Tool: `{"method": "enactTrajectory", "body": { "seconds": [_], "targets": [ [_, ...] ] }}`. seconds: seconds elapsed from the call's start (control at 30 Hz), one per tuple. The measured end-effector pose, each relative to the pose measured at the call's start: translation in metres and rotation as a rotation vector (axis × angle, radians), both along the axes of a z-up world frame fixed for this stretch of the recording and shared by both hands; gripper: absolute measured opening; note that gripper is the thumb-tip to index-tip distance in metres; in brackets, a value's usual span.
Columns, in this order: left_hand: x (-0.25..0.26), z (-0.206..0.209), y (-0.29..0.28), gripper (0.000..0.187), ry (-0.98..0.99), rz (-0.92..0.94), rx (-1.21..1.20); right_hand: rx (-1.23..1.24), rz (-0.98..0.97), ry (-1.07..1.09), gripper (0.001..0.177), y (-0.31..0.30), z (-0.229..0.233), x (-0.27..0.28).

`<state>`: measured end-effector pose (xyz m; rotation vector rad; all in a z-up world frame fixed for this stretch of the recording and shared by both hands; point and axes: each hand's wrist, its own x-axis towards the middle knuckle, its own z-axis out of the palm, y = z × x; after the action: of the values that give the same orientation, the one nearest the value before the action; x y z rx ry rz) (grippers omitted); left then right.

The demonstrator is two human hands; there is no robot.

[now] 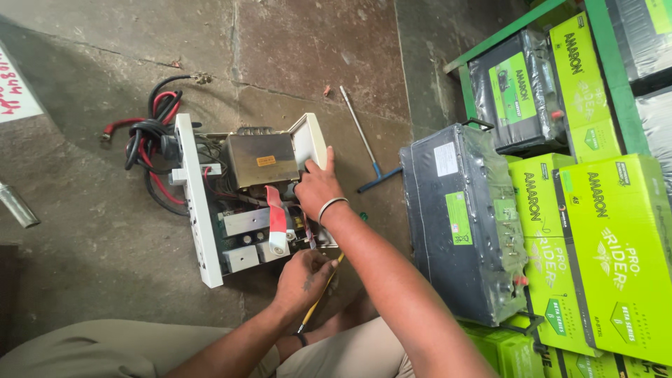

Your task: The person is sitting on the floor repairing an electronic device. They use a screwdriver to adjust components inside an open white box containing wires and circuitry.

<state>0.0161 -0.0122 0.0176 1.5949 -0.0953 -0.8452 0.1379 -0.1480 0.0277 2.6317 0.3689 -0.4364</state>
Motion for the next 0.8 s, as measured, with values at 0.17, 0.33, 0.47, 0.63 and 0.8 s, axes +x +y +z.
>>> {"method": "enactTrajectory", "body": {
  "seconds": [0.17, 0.33, 0.47, 0.63, 0.8],
  "targets": [
    [-0.003, -0.005, -0.002, 0.033, -0.091, 0.016, -0.014, 0.007, 0.034, -0.040, 0.017, 0.000, 0.006, -0.003],
    [-0.005, -0.008, -0.001, 0.031, -0.071, 0.016, -0.034, 0.031, 0.020, -0.040, 0.016, 0.003, 0.003, -0.002],
    [-0.004, -0.002, -0.001, 0.029, 0.097, -0.011, -0.060, -0.042, 0.008, -0.001, 0.016, -0.003, -0.004, -0.002],
    [-0.002, 0.029, 0.021, 0.026, -0.183, -0.303, 0.161, 0.352, 0.010, -0.192, 0.014, -0.009, -0.001, -0.012],
    [0.025, 0.091, 0.077, 0.021, -0.604, -0.821, 0.322, 0.758, -0.140, -0.617, 0.014, 0.009, 0.045, -0.094]
  ]
}}
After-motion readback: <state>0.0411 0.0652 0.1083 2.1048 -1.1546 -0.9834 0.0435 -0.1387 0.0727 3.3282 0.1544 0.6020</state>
